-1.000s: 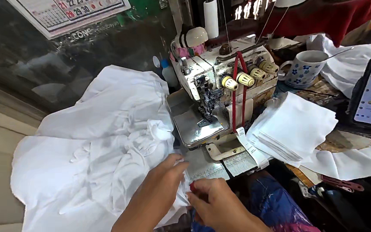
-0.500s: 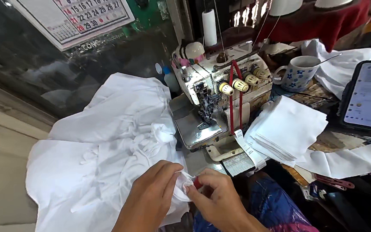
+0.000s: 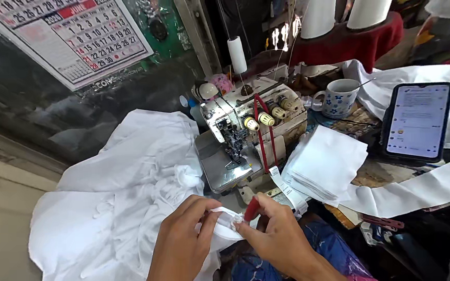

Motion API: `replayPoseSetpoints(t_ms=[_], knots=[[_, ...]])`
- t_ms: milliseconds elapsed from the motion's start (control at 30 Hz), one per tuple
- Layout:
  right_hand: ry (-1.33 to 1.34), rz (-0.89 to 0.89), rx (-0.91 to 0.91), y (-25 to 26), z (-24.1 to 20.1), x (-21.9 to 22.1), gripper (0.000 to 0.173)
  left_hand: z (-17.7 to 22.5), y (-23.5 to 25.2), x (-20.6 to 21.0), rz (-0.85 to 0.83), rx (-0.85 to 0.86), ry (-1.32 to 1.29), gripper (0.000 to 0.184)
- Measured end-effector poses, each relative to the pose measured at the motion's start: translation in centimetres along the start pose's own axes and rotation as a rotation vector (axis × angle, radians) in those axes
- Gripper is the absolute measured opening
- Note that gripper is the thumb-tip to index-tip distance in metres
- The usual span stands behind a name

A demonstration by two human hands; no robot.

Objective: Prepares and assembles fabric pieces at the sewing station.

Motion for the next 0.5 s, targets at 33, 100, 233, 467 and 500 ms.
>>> replayPoseSetpoints(t_ms=[33,100,233,467,500], knots=[[0.027,-0.028,0.036,0.2,0.1,-0.1,0.026,0.2,0.3,-0.1,-0.006,-0.006,-0.007,0.015],[0.037,-0.091,0.094,0.5,0.5,-0.3,0.029,0.7,0.8,-0.3,-0.012,-0.012,-0.009,0.015],[-0.024,-0.15,0.143,0.7,0.1,-1.1,0.023,1.5,1.7,-0.4,-0.008,-0.011,0.014,0.016],[-0.033,-0.221,0.2,1.5,0.9,-1.8,0.022,0.3,2.4,3.3,-0.114,-0.048,0.122,0.032],[-0.017,-0.216,0.174,1.8,0.2,-2.2,0.022,0.3,3.0,2.8,-0.128,-0.04,0.063,0.03]])
Point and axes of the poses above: each hand's wrist, its own y-axis towards the middle knuckle, its own x-axis out of the palm, z = x × y, the point moved 9 cm from there along y, towards the middle knuckle, and after that the axes turned 12 degrees about y, right-handed, at the moved point
